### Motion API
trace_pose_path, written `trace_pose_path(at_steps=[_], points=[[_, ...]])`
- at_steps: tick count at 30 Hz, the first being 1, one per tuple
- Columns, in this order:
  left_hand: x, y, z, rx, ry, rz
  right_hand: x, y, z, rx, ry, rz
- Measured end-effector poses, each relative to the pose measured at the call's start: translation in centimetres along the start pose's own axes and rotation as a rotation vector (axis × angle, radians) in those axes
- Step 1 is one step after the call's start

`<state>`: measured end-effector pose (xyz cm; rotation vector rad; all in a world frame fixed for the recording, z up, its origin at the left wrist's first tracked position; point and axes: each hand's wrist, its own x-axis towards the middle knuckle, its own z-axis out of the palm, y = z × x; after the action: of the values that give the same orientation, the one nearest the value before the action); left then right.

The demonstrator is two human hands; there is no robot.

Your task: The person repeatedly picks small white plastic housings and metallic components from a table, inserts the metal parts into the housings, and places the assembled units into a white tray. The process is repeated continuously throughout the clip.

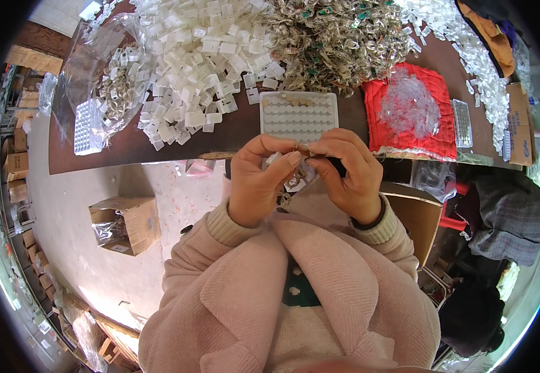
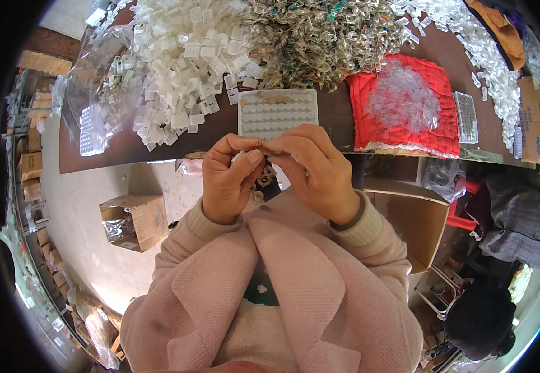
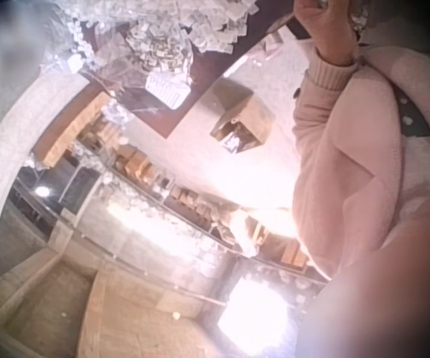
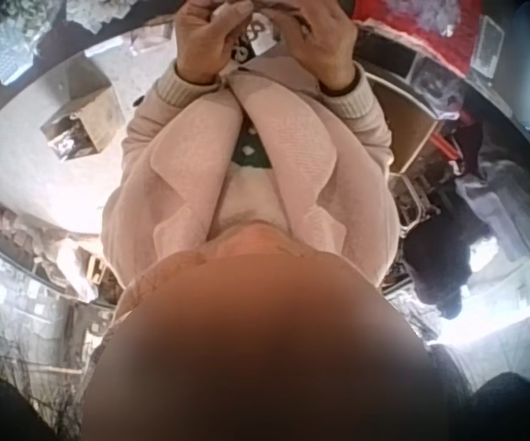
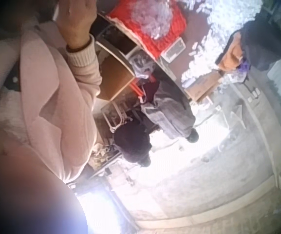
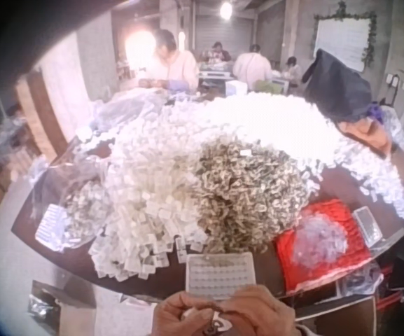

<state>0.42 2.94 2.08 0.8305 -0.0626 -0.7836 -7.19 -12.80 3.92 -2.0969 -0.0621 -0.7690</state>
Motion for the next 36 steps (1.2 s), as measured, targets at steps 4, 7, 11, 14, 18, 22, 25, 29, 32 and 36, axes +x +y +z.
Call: trace_pose_path(at_steps=[4, 7, 11, 14, 18, 22, 25, 29, 32, 36], points=[[0.0, 0.0, -0.2, 0.017, 0.001, 0.018, -0.1, 0.0, 0.8, -0.098, 0.041, -0.052], [-0.1, 0.4, -1.0, 0.16, 0.014, 0.041, 0.1, -0.2, 1.3, -0.178, 0.053, -0.093], [0.2, 2.7, -3.5, 0.886, 0.25, 0.364, 0.1, -0.5, 1.2, -0.074, 0.036, 0.035], [0.9, 4.9, -5.9, 1.525, 0.372, 0.723, 0.1, -0.6, 1.2, -0.021, 0.015, 0.05], [2.2, 5.6, -7.3, 1.846, 0.423, 0.721, 0.1, -0.6, 1.6, 0.001, -0.006, 0.072], [2.5, 5.6, -7.6, 1.906, 0.412, 0.675, -0.1, -0.7, 1.3, -0.003, -0.011, 0.123], [2.0, 6.2, -7.3, 1.766, 0.398, 0.775, -0.1, -0.4, 1.1, 0.0, 0.008, 0.119], [1.2, 6.2, -5.4, 1.498, 0.143, 0.948, 0.1, -0.5, 1.5, 0.344, 0.037, 0.369], [1.0, 4.7, -3.4, 1.27, -0.115, 0.917, 0.4, -1.1, 1.9, 0.657, 0.088, 0.545], [1.0, 2.9, -2.1, 1.077, -0.142, 0.795, 0.6, -1.7, 1.9, 0.701, 0.098, 0.552]])
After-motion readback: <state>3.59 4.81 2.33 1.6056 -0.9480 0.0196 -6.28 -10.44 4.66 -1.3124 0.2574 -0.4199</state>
